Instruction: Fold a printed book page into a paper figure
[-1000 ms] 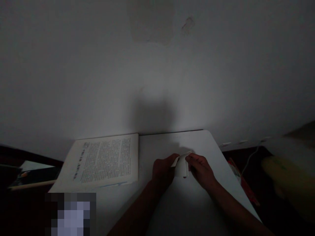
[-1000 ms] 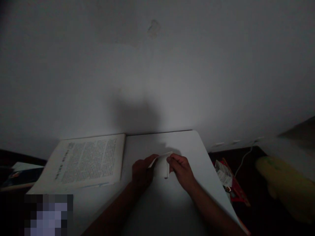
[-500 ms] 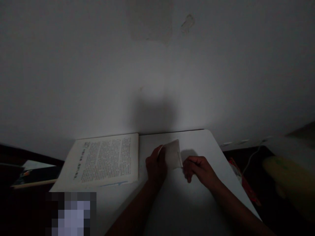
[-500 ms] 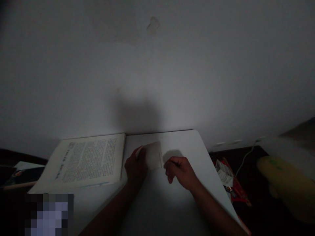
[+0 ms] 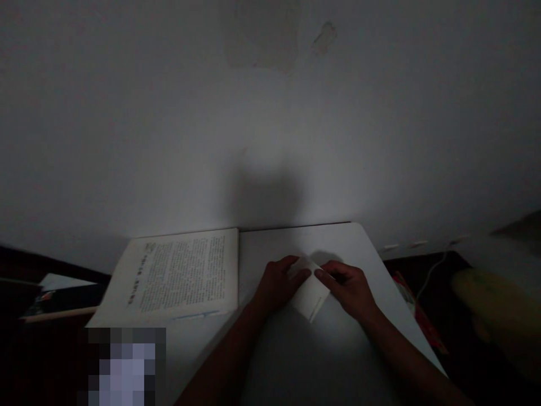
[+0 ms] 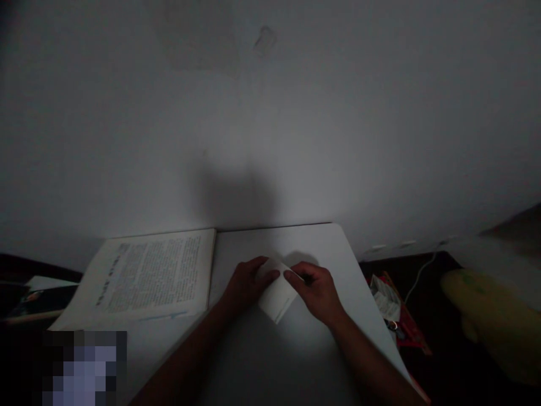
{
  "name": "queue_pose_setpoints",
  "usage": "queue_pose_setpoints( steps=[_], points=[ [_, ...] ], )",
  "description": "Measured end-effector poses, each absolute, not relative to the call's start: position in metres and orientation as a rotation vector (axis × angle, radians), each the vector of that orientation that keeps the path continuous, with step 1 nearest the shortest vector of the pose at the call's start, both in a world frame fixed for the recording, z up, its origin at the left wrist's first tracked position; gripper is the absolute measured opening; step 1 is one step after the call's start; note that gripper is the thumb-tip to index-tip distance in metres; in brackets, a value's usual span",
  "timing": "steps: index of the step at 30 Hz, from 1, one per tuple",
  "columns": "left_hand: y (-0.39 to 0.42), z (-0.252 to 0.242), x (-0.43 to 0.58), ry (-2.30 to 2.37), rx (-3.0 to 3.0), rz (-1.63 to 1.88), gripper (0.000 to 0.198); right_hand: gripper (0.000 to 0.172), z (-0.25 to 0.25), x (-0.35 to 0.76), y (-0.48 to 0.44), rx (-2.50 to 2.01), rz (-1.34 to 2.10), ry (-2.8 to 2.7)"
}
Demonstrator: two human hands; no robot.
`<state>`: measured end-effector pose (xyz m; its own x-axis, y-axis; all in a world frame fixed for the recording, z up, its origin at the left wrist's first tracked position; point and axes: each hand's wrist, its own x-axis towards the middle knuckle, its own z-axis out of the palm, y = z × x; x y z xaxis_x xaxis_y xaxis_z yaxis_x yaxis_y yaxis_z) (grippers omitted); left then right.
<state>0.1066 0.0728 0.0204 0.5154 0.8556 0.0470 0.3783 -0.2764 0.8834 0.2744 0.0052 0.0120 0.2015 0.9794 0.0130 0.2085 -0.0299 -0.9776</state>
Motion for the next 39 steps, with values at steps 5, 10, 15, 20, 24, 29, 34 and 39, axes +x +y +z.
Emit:
queue_pose_setpoints(
  steps=[5,10,15,20,24,29,34,39],
  points=[
    [0.077,0.016,0.104,1.160,1.624,0.885,0.040,0.026,0.011,0.277,0.004,-1.534,0.855,-1.198],
    [0.081,0.015,0.103,1.132,1.550,0.969,0.045,0.033,0.017,0.274,0.004,-1.532,0.874,-1.389],
    [0.080,0.009,0.106,1.076,1.715,0.954,0.044,0.040,0.014,0.274,0.003,-1.578,0.906,-1.355],
    [0.077,0.009,0.107,0.993,2.063,1.081,0.042,0.041,0.010,0.273,0.003,-1.625,0.933,-1.276],
    [0.074,0.010,0.104,0.918,2.196,0.981,0.050,0.044,0.010,0.270,0.004,-1.648,0.932,-1.281],
    [0.071,0.011,0.103,0.854,2.267,0.902,0.057,0.047,0.012,0.267,0.004,-1.651,0.982,-1.287],
    [0.056,0.019,0.099,0.823,2.333,0.841,0.066,0.045,0.014,0.260,0.002,-1.626,1.074,-1.352],
    [0.028,0.027,0.091,0.967,2.339,0.792,0.056,0.044,0.018,0.252,-0.004,-1.661,1.135,-1.458]
  ],
)
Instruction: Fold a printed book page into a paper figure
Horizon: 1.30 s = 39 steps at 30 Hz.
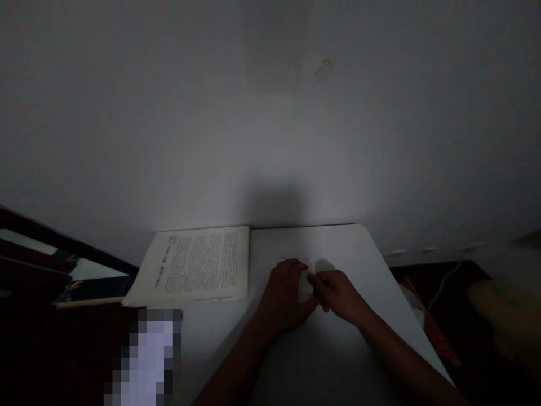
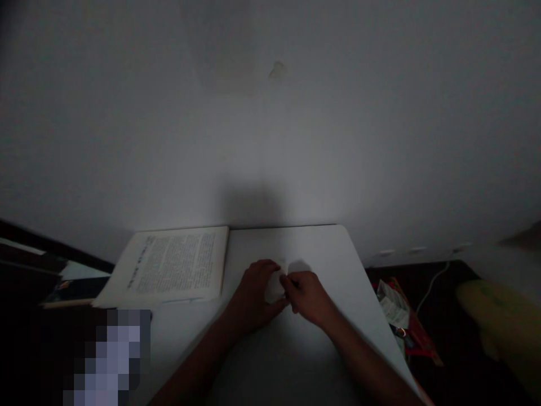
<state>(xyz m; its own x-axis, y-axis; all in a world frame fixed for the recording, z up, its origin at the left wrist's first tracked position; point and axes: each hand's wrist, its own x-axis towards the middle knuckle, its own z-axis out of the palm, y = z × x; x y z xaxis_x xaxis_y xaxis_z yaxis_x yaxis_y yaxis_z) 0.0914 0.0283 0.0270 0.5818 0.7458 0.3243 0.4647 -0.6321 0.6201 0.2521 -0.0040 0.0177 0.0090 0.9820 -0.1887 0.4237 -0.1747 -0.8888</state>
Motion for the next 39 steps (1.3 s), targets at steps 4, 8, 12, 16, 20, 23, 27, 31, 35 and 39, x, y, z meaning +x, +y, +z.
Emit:
queue_pose_setpoints(
  steps=[4,8,12,16,20,23,27,31,35,39],
  points=[
    [0.013,0.023,0.078,1.010,2.375,0.779,0.062,0.046,0.022,0.251,-0.008,-1.692,1.229,-1.497],
    [0.008,0.009,0.062,1.011,2.399,0.764,0.067,0.044,0.026,0.258,-0.009,-1.730,1.322,-1.557],
    [0.008,0.002,0.053,0.994,2.343,0.763,0.065,0.039,0.038,0.267,-0.006,-1.752,0.999,-1.794],
    [0.010,0.004,0.050,0.957,2.285,0.744,0.066,0.016,0.043,0.270,-0.009,-1.548,0.645,-2.016],
    [0.011,0.008,0.049,0.907,2.266,0.760,0.065,0.033,0.028,0.266,-0.015,-1.393,0.553,-2.162],
    [0.010,0.010,0.048,0.892,2.237,0.745,0.063,0.034,0.016,0.264,-0.018,-1.371,0.520,-2.177],
    [0.008,0.012,0.047,0.883,2.205,0.746,0.063,0.036,0.012,0.266,-0.016,-1.332,0.531,-2.187],
    [0.008,0.008,0.045,0.838,2.223,0.779,0.049,0.043,0.013,0.266,-0.014,-1.337,0.530,-2.176],
    [0.008,0.003,0.046,0.870,2.237,0.816,0.023,0.036,0.012,0.265,-0.014,-1.339,0.522,-2.184],
    [0.010,0.004,0.044,0.918,2.283,0.870,0.020,0.025,0.011,0.264,-0.014,-1.328,0.489,-2.176]
  ],
)
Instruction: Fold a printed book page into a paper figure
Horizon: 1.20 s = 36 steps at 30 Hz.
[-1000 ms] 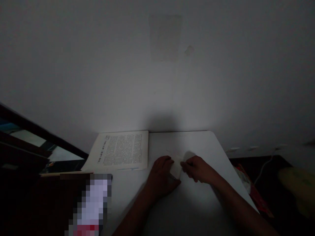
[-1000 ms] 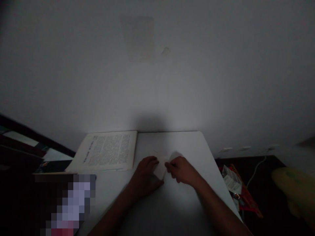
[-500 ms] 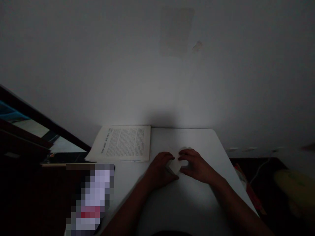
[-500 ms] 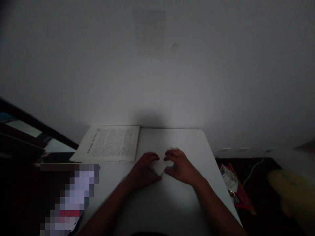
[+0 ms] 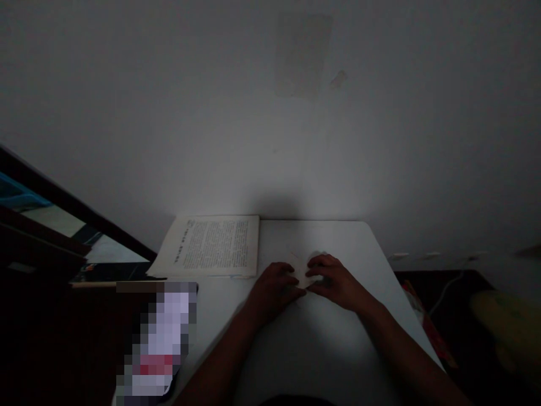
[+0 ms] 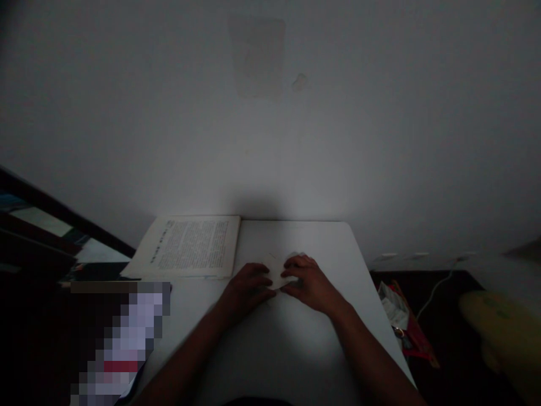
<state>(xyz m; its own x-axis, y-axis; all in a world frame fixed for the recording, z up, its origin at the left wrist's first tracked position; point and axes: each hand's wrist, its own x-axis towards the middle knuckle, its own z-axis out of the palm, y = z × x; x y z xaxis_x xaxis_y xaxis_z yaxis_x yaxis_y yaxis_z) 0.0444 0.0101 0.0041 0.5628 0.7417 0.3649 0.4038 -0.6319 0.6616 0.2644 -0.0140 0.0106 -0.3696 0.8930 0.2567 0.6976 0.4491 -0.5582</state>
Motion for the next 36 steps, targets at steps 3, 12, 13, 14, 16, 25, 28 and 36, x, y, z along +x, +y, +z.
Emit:
queue_pose_setpoints(
  steps=[3,12,13,14,16,25,28,36],
  points=[
    [0.012,0.007,0.039,0.959,2.357,0.911,0.032,0.020,0.011,0.264,-0.015,-1.308,0.436,-2.211],
    [0.011,0.005,0.031,1.121,2.476,0.726,0.011,0.015,0.020,0.257,-0.017,-1.282,0.325,-2.330],
    [0.011,0.007,0.031,1.152,2.475,0.686,0.009,0.017,0.020,0.257,-0.017,-1.282,0.322,-2.331],
    [0.011,0.009,0.031,1.182,2.475,0.649,0.008,0.018,0.020,0.257,-0.017,-1.287,0.318,-2.330],
    [0.010,0.013,0.032,1.240,2.472,0.585,0.012,0.020,0.019,0.257,-0.016,-1.303,0.306,-2.322],
    [0.005,0.016,0.037,1.439,2.315,0.614,0.019,0.026,0.016,0.246,-0.015,-1.507,0.269,-2.284],
    [0.004,0.016,0.040,1.487,2.331,0.585,0.015,0.029,0.016,0.240,-0.014,-1.611,0.222,-2.290],
    [0.003,0.010,0.047,1.591,2.433,0.543,0.013,0.029,0.013,0.230,-0.013,-1.787,0.096,-2.232]
  ],
)
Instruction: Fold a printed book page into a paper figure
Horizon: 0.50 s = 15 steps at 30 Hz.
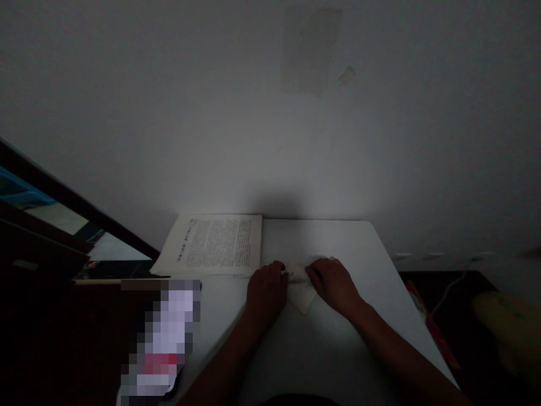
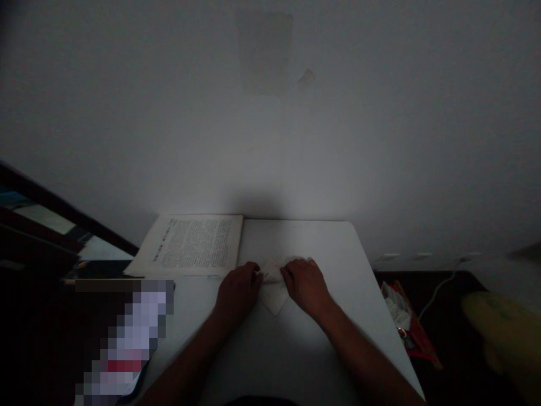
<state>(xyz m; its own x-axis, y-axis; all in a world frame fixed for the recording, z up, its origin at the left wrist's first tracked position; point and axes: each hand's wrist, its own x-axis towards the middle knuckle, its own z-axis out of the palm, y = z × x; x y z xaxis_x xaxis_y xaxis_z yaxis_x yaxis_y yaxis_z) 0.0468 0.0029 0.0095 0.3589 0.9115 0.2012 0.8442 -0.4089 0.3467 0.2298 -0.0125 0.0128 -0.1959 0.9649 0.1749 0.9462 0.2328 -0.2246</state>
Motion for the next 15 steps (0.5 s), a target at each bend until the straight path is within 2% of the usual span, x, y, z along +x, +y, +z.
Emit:
queue_pose_setpoints(
  steps=[15],
  points=[
    [0.0022,0.0076,0.0516,1.644,2.575,0.478,0.020,0.026,0.0151,0.2210,-0.0143,-1.897,0.019,-2.147]
  ],
)
